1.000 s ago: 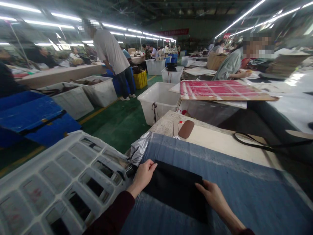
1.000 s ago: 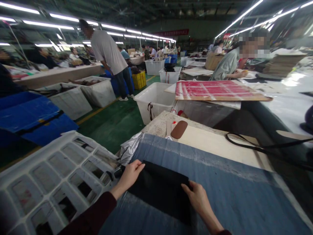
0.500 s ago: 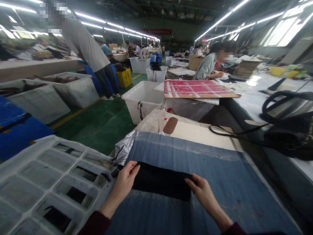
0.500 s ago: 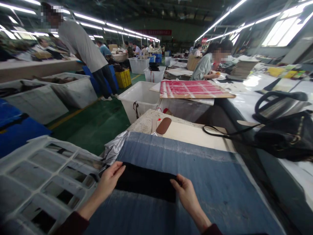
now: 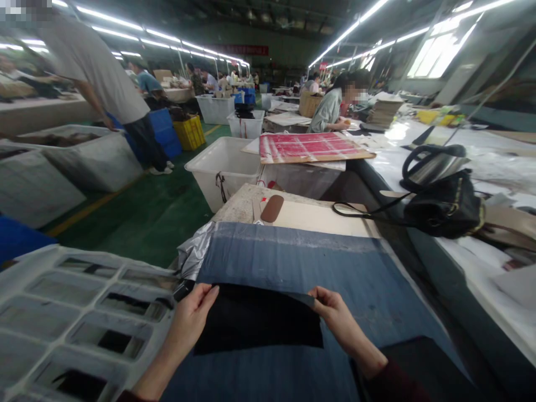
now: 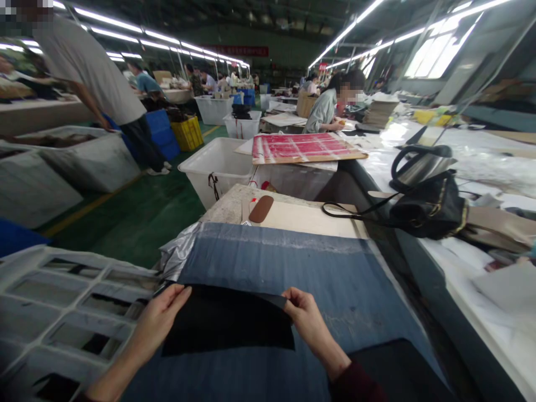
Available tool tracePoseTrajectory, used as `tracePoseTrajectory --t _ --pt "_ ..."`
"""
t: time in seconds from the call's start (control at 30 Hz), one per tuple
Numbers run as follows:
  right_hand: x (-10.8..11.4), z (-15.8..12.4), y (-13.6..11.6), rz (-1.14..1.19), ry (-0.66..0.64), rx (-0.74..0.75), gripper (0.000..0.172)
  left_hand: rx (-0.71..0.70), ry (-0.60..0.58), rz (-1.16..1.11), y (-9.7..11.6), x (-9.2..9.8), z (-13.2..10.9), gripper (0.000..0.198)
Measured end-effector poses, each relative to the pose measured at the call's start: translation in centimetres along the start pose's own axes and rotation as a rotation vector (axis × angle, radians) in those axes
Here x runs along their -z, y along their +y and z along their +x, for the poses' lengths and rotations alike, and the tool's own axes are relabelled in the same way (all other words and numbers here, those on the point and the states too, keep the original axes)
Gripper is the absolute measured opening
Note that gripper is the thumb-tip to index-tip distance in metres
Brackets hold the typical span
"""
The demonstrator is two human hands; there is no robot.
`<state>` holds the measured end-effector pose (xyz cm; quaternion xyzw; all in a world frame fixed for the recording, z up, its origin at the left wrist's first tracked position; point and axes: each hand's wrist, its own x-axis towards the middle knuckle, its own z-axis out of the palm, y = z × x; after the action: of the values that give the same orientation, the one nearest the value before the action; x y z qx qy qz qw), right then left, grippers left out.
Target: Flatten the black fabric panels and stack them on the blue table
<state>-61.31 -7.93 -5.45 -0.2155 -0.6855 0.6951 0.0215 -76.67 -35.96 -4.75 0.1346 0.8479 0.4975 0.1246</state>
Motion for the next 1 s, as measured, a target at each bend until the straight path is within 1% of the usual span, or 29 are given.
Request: tracePoseTrajectory --t 0.27,0.43,0.63,0.7,0.77,0.87,0.93,1.0 --pt "0.9 -3.5 1.3 0.086 -0.003 -0.011 0.041 0.014 -0.042 0.058 -0.8 -1.0 -3.2 0.04" --pt "1.0 -5.4 1.0 0.112 0.016 -0.003 0.043 -0.004 -0.043 0.083 -0.2 -1.4 -4.6 0.041" --pt "1.0 -6.9 0.8 0.177 0.015 -0.019 0.039 -0.03 -0.046 0.096 0.5 -1.4 -5.8 0.043" --pt "1.0 -6.9 1.4 0.164 0.029 -0.015 0.04 -0.026 -0.043 0.091 0.3 -1.4 -5.8 0.043" --pt "0.9 -6.2 2.5 0.134 0.051 -0.031 0.041 -0.024 -0.039 0.101 -0.4 -1.8 -5.5 0.043" --pt "0.8 -4.3 4.9 -0.038 0.118 -0.079 0.043 -0.01 -0.083 0.154 -2.3 -3.1 -4.4 0.042" --pt "0.8 -3.0 6.8 -0.168 0.145 -0.087 0.042 0.018 -0.13 0.246 -3.6 -4.1 -3.7 0.038" --pt "1.0 -2.3 8.5 -0.287 0.155 -0.081 0.037 0.045 -0.165 0.36 -4.6 -4.8 -3.2 0.03"
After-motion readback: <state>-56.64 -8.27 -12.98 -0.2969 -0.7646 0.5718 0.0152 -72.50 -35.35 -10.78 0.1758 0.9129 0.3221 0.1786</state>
